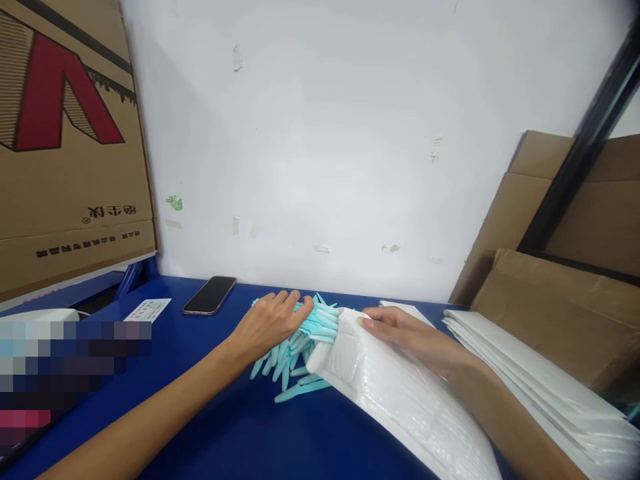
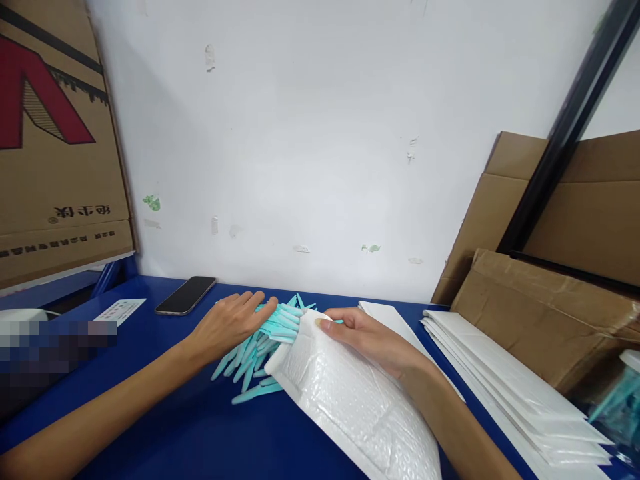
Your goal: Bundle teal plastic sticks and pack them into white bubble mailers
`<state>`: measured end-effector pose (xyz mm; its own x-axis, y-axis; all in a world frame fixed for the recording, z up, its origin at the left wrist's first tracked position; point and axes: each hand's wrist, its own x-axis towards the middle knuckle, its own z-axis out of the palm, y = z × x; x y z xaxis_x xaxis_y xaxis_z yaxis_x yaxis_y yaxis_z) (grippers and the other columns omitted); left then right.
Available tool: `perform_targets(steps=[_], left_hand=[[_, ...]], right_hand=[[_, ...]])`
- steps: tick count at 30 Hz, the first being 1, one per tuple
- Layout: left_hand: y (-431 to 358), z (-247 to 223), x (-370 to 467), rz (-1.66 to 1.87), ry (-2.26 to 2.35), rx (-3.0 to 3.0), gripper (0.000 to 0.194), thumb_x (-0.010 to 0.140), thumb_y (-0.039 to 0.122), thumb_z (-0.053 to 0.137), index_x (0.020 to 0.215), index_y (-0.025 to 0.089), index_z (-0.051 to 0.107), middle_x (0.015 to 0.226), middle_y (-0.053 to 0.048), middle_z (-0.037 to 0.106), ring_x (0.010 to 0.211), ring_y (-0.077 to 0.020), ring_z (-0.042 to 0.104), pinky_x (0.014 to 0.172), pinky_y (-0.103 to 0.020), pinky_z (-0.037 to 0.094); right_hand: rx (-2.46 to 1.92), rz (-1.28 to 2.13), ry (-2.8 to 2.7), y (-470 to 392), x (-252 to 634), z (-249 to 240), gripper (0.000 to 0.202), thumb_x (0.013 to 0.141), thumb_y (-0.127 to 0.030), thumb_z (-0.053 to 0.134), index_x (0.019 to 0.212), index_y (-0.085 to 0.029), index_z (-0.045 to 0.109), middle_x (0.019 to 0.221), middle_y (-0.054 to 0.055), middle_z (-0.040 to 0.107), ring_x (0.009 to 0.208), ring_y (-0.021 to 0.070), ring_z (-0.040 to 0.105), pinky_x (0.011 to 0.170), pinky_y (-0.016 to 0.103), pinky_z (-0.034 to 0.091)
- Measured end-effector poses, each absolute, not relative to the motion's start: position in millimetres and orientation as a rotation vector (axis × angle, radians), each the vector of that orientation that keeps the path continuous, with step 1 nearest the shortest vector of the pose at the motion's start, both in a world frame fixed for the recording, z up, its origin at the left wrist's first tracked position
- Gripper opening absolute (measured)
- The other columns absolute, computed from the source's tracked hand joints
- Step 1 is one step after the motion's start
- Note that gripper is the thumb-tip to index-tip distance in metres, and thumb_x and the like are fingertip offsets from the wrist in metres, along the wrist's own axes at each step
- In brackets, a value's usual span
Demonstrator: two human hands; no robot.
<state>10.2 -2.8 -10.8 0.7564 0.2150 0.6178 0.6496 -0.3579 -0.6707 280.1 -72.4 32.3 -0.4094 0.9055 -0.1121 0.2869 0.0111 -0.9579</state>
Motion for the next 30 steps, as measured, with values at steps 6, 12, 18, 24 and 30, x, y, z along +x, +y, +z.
perform_targets(steps=[6, 12, 18, 24, 30], left_hand=[[-2.8, -12.4, 10.4, -0.496, -0.669, -1.917, 0.035, 0.081, -0.005, 0.046, 0.108, 0.015, 0.053, 0.078, -0.001, 0.061, 0.058, -0.0167, 0.059, 0.047, -0.028, 0.039], [-4.9, -12.9, 12.3, -0.47, -0.674, -1.927, 0.034, 0.082, -0.004, 0.046, 0.109, 0.015, 0.054, 0.079, -0.002, 0.062, 0.059, -0.0168, 0.06, 0.048, -0.028, 0.039], [-6.0, -15.2, 14.9, -0.458, -0.693, -1.905, 0.032, 0.082, -0.004, 0.048, 0.108, 0.015, 0.055, 0.077, -0.002, 0.062, 0.057, -0.0158, 0.059, 0.048, -0.027, 0.038], [-3.7, -16.0, 11.1, -0.459, -0.732, -1.965, 0.037, 0.079, -0.006, 0.048, 0.109, 0.015, 0.053, 0.076, 0.0, 0.059, 0.059, -0.0167, 0.059, 0.047, -0.027, 0.039], [-3.1, -13.0, 9.2, -0.474, -0.694, -2.002, 0.039, 0.08, -0.007, 0.045, 0.111, 0.016, 0.05, 0.078, -0.001, 0.059, 0.06, -0.0165, 0.059, 0.047, -0.026, 0.038]], right_hand=[[-1.261, 1.406, -1.709, -69.8, 278.4, 29.3, 0.045, 0.084, -0.063, 0.064, 0.092, -0.019, 0.067, 0.082, 0.002, 0.062, 0.066, 0.0118, 0.052, 0.057, 0.023, 0.038], [-1.292, 1.416, -1.678, -70.5, 277.2, 29.1, 0.048, 0.08, -0.066, 0.065, 0.094, -0.021, 0.069, 0.086, 0.004, 0.065, 0.069, 0.0143, 0.055, 0.06, 0.025, 0.04], [-1.317, 1.33, -1.764, -69.1, 277.6, 27.7, 0.052, 0.082, -0.069, 0.059, 0.094, -0.019, 0.068, 0.084, 0.003, 0.065, 0.067, 0.0139, 0.054, 0.06, 0.025, 0.039], [-1.416, 1.097, -1.959, -69.3, 276.2, 32.8, 0.055, 0.086, -0.071, 0.052, 0.094, -0.019, 0.07, 0.089, 0.005, 0.067, 0.073, 0.0171, 0.058, 0.06, 0.026, 0.041], [-1.386, 1.036, -2.069, -69.1, 276.9, 34.1, 0.057, 0.086, -0.071, 0.05, 0.092, -0.019, 0.07, 0.08, 0.004, 0.065, 0.062, 0.014, 0.052, 0.052, 0.025, 0.036]])
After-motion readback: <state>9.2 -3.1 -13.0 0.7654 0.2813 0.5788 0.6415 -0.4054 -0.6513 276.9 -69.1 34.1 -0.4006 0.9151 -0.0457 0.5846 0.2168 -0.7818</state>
